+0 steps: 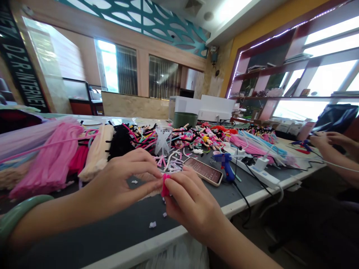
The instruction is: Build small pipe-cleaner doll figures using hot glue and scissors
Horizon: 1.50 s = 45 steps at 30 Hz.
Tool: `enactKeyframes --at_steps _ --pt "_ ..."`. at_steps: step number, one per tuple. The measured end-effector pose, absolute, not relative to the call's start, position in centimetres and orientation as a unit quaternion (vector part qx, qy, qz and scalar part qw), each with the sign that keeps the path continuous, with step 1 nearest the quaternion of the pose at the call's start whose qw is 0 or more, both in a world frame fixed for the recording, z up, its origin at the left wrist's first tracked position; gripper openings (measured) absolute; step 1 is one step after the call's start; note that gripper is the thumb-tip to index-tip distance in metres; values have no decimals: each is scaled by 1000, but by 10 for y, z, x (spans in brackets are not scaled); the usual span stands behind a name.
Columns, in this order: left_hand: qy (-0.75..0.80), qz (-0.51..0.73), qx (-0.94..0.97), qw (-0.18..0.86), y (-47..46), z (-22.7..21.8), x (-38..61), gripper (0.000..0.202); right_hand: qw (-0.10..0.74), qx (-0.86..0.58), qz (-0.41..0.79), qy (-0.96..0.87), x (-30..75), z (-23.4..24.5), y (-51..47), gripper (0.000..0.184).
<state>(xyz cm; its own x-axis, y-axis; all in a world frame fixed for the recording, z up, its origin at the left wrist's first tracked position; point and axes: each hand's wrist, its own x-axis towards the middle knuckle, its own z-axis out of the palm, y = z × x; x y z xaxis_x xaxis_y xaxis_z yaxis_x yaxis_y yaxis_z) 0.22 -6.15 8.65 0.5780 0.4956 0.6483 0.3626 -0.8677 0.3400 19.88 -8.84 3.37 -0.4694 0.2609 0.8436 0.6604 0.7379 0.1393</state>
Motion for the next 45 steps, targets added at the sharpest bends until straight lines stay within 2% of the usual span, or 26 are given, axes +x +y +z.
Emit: enactKeyframes --at_steps 7,14,18,21,25,30,34,39,45 --pt "275 363 879 139 -53 86 0 13 403 -265 -254 -838 201 30 -83 37" --pt "345 436 803 215 -32 85 -2 20 425 -274 -248 -826 206 32 -77 39" --pt "410 454 726 314 -19 81 -2 28 431 -281 -257 -818 208 32 -75 40" --pt "424 482 685 345 -16 77 -1 10 444 -277 -262 -811 208 32 -75 43" --pt "422 512 654 364 -18 75 0 31 472 -270 -244 -803 206 35 -78 44" --pt "411 456 675 410 -23 76 4 11 507 -308 -194 -781 204 37 -81 38" --pt "388 453 675 434 -28 75 6 22 503 -314 -180 -785 206 37 -81 38" --pt "367 438 654 496 -35 74 7 12 482 -286 -237 -794 208 39 -78 42" --pt "295 345 666 592 -39 73 8 15 446 -279 -304 -794 210 38 -77 43"
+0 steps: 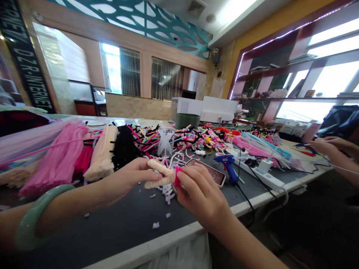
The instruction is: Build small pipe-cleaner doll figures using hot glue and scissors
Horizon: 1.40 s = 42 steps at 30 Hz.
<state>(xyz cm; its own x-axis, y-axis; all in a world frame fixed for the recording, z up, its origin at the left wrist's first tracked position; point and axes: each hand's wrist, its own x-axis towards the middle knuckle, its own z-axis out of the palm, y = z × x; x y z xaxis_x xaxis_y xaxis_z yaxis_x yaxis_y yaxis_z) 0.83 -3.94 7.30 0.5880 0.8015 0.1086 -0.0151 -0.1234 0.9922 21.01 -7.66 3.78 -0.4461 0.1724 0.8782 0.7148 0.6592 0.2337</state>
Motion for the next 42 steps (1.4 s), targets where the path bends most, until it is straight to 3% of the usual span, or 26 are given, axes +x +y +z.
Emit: enactKeyframes --at_steps 8,13,17,22,30,38,42 --pt "261 317 706 578 -40 74 6 10 457 -262 -289 -799 211 41 -79 47" --pt "299 416 592 622 -39 73 8 9 463 -260 -317 -786 210 45 -80 49" --pt "313 471 532 631 -38 75 8 24 443 -257 -325 -795 212 41 -80 51" --pt "294 399 600 628 -46 79 8 34 411 -234 -331 -817 215 31 -79 46" --pt "328 319 768 448 -57 82 8 13 369 -203 -318 -849 212 30 -84 35" --pt "315 299 805 405 -51 78 6 13 343 -186 -341 -855 206 36 -90 26" --pt "314 319 777 444 -51 81 7 13 348 -193 -335 -854 210 34 -87 31"
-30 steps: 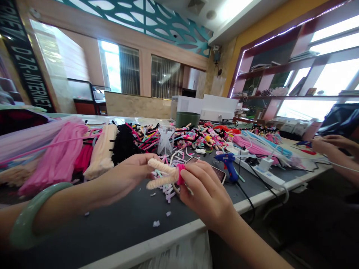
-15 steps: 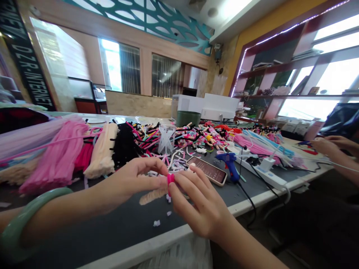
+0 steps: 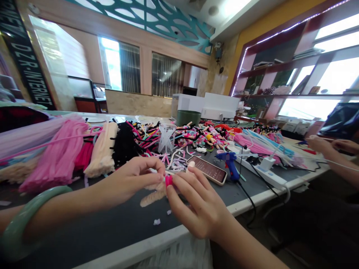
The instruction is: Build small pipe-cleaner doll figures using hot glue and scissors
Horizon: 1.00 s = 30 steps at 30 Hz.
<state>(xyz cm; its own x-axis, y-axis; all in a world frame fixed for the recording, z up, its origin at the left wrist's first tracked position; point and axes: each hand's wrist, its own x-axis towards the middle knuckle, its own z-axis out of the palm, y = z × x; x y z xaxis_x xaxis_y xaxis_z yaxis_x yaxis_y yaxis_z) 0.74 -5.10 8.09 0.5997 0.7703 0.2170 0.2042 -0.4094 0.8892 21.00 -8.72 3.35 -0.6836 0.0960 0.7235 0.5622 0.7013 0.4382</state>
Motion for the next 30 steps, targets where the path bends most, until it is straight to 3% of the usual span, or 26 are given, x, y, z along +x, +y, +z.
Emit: enactKeyframes --at_steps 4,8,12,15,18,26,30 --pt "344 392 714 467 -48 77 8 17 378 -192 -316 -849 213 29 -81 38" --pt "378 460 655 465 -38 69 7 22 491 -227 -199 -817 208 28 -81 48" --pt "360 493 627 485 -30 66 8 25 591 -316 150 -727 199 35 -90 32" --pt "392 522 614 443 -29 67 8 17 589 -321 417 -613 193 40 -96 18" --pt "421 541 608 401 -31 70 8 18 571 -309 564 -510 187 44 -101 21" --pt "394 545 622 401 -34 69 5 27 516 -293 690 -415 173 52 -119 18" --pt "394 557 636 361 -31 69 3 27 476 -234 688 -495 170 41 -125 22"
